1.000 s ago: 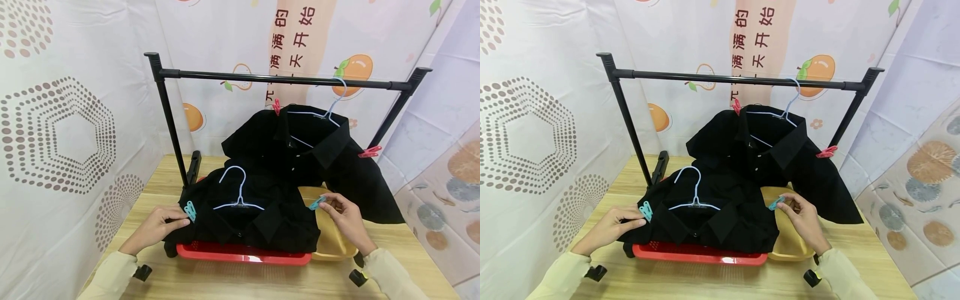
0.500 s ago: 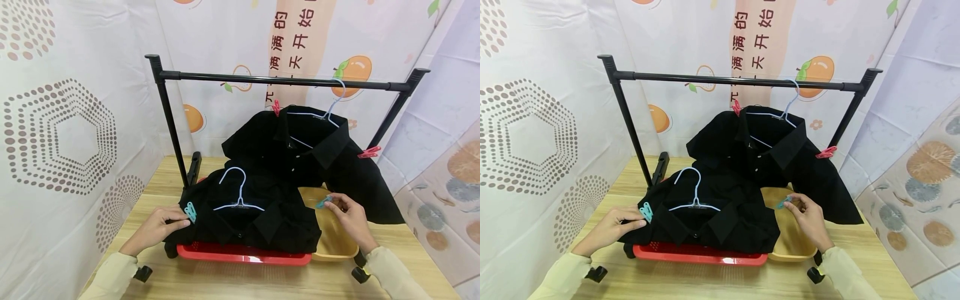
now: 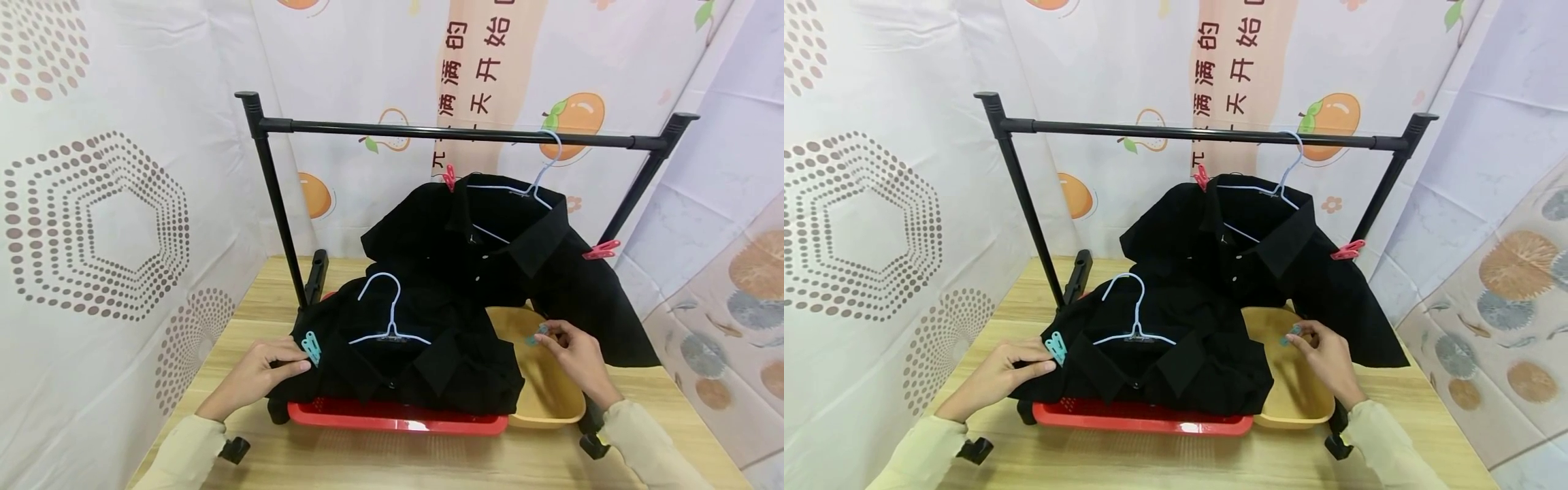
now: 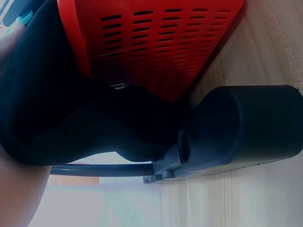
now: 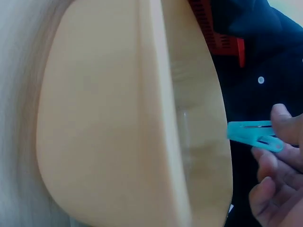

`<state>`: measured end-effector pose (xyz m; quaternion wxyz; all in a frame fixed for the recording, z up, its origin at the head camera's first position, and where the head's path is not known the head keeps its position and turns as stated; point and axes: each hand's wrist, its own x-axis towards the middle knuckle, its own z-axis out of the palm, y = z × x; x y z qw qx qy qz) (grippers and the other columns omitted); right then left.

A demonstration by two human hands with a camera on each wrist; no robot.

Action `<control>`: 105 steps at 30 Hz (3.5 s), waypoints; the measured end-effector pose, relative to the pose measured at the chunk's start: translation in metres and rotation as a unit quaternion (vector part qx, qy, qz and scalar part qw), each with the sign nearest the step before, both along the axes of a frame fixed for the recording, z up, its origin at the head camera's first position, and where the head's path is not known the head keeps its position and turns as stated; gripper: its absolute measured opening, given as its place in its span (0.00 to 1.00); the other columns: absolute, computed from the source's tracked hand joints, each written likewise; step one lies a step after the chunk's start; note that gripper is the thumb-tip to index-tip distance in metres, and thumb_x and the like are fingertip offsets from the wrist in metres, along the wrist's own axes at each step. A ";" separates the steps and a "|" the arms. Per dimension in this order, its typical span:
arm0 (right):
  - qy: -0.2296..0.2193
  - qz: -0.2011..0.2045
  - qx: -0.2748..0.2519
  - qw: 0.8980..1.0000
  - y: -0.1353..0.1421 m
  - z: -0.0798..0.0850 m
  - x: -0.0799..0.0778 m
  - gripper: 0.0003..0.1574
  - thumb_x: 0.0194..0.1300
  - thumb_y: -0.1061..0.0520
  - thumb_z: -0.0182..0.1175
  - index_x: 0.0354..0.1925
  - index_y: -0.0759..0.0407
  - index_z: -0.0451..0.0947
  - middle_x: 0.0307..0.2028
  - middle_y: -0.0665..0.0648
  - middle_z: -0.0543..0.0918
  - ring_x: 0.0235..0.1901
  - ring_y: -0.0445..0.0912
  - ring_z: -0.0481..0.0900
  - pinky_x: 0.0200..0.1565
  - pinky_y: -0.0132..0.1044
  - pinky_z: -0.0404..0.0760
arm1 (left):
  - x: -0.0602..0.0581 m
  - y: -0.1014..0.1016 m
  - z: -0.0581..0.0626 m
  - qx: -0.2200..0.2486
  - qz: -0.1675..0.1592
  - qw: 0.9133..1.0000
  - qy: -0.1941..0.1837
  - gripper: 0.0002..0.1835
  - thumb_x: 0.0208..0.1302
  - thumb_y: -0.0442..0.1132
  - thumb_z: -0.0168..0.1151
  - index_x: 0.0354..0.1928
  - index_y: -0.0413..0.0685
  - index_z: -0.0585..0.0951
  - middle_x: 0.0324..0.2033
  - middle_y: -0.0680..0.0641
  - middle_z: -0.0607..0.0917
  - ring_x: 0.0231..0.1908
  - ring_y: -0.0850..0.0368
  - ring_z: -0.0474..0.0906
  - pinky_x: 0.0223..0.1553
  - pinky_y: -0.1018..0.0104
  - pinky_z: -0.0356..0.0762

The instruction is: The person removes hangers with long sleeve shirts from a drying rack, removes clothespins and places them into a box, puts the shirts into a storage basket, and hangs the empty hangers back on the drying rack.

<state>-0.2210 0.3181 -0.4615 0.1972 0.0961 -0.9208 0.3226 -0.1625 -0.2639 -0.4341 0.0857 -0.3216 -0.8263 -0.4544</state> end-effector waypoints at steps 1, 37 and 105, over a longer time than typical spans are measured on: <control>-0.005 0.005 0.007 1.000 0.001 0.000 0.000 0.15 0.71 0.50 0.68 0.48 0.59 0.84 0.32 0.51 0.82 0.25 0.39 0.70 0.27 0.31 0.69 | 0.000 0.000 -0.001 0.000 0.000 1.000 0.003 0.10 0.67 0.31 0.69 0.44 0.53 0.92 0.40 0.57 0.89 0.44 0.58 0.84 0.49 0.71 0.79; -0.070 0.064 0.221 0.971 -0.006 -0.012 -0.003 0.17 0.56 0.54 0.79 0.42 0.56 0.86 0.32 0.48 0.81 0.30 0.46 0.78 0.31 0.49 0.78 | 0.001 0.000 0.003 -0.005 0.002 1.000 0.004 0.10 0.66 0.29 0.69 0.44 0.50 0.92 0.41 0.55 0.89 0.46 0.59 0.84 0.51 0.72 0.78; 0.113 0.097 0.137 0.979 -0.069 0.058 0.042 0.08 0.61 0.59 0.75 0.40 0.50 0.88 0.32 0.42 0.83 0.21 0.32 0.65 0.23 0.30 0.68 | 0.005 0.000 0.001 -0.006 0.013 1.000 0.000 0.10 0.68 0.32 0.68 0.46 0.52 0.92 0.39 0.57 0.88 0.40 0.60 0.83 0.41 0.69 0.80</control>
